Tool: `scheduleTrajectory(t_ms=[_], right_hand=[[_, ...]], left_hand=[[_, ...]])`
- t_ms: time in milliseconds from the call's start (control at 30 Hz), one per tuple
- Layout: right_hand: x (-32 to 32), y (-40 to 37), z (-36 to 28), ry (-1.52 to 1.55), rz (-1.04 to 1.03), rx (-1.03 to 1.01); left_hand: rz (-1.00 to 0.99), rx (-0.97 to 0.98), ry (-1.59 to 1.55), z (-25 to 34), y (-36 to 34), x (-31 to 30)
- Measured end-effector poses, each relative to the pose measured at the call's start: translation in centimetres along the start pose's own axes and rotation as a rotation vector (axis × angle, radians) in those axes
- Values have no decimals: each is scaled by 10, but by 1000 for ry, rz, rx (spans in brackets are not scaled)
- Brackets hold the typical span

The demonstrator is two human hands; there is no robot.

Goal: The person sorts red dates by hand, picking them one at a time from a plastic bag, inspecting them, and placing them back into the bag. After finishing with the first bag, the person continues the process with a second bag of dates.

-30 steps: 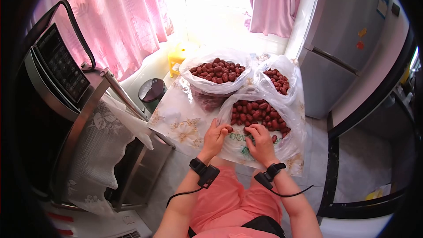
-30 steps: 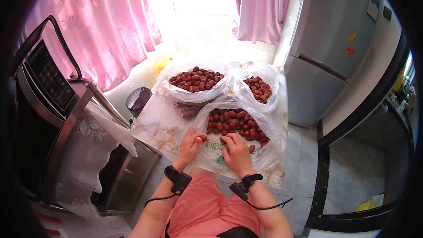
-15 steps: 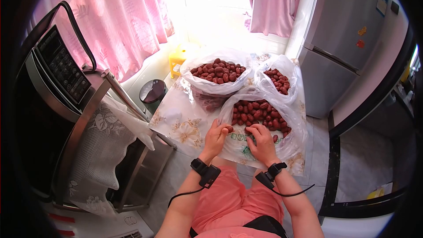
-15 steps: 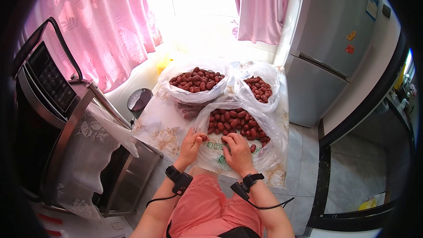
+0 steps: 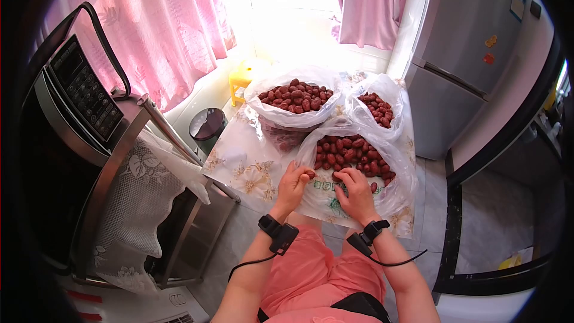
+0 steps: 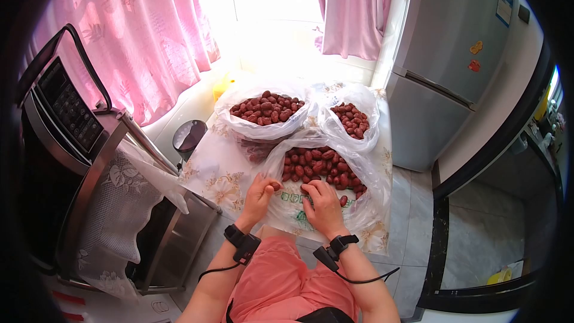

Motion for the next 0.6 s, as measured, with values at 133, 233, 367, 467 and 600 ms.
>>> scheduleTrajectory(t_ms=[133,233,367,467,600], right_hand=[[0,0,1,-1,2,0],[-1,1,-1,6,13,-2],[2,0,3,9,14,-29],[2,1,3,16,22,-43],[1,1,2,13,31,-38]], left_hand=[[-3,-35,-45,12,1,-3],[21,1,81,25,0,-4],[16,-65,84,30,-1,-4],[0,-96,73,31,-2,-3],[-10,-99,112,32,-2,-2]])
Point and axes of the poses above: each hand's wrist, its own y-axis towards the middle knuckle, its own x-axis out of the palm, z = x × y, the point moved 2 cm from there along y, towards the middle knuckle, and after that the axes turned 14 degrees about -z, right-handed, at the moved point
